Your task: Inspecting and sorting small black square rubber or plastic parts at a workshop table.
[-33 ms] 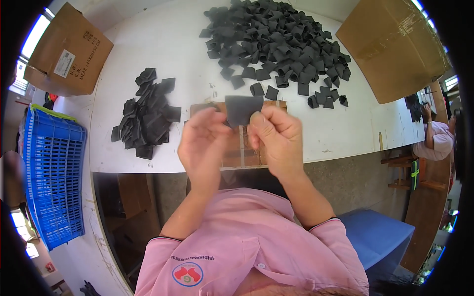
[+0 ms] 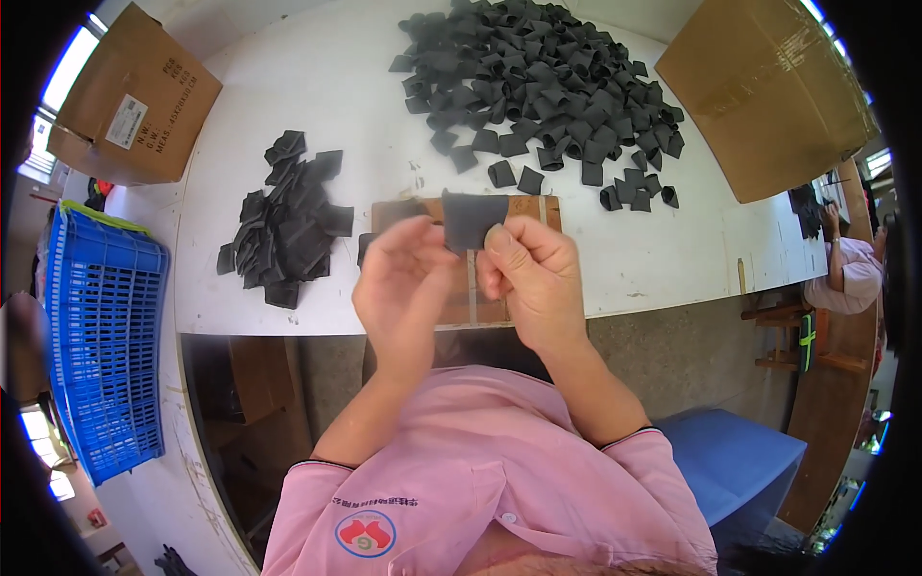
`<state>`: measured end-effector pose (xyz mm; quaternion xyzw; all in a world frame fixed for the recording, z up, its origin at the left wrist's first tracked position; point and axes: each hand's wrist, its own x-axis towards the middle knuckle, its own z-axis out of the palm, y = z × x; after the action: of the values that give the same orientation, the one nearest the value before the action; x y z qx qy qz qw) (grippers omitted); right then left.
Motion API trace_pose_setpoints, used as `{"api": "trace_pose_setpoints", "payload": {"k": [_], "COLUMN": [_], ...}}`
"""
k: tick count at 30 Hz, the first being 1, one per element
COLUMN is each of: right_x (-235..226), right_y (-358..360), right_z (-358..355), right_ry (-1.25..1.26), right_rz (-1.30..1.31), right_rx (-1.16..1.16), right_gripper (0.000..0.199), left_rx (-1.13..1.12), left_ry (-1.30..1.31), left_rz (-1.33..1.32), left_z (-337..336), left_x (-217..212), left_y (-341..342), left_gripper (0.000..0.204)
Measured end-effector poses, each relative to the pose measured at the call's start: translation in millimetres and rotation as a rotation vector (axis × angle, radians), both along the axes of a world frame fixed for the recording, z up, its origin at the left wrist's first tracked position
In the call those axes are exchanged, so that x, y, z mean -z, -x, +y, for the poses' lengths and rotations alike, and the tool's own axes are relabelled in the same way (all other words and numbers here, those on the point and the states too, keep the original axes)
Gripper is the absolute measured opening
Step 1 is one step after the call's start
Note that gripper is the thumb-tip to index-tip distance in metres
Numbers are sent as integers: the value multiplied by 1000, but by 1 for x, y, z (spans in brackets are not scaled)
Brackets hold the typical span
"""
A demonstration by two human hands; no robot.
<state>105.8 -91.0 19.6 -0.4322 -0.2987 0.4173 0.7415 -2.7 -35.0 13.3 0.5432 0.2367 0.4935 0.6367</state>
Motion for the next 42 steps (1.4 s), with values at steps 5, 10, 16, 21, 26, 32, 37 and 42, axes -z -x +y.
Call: {"api": "trace_pose_setpoints", "payload": {"k": [5,10,16,21,26,32,37,42], "right_x": [18,22,23,31,47,30,12,39], "right_y": [10,12,11,8,3,-24,-99,-48], "right_z": [-6,-8,-11,-5,-4,-2,41,6], "right_ry": [194,218,47,-53,-168,157,301,384], "right_rz": [365,495,-900,-1159,-1565,-1083,-783,-515], "right_rx": [-125,-217,472,402,562,275,530,261], "right_gripper": [21,23,17,18,17,6,13,12], "left_rx": [-106,-218,-299,-231,-325,-312,-257,-142], "left_ry": [7,-92,-544,-600,-696,-420,-578,-747], "left_rz": [187,294,503,472,559,624,842,1325], "left_z": [-5,-6,0,-1,-16,3,60,73], "left_x": [11,19,20,23,30,56,74,92], "left_y": [3,2,5,10,11,24,-3,-18], "left_gripper": [17,11,10,15,17,9,16,12]}}
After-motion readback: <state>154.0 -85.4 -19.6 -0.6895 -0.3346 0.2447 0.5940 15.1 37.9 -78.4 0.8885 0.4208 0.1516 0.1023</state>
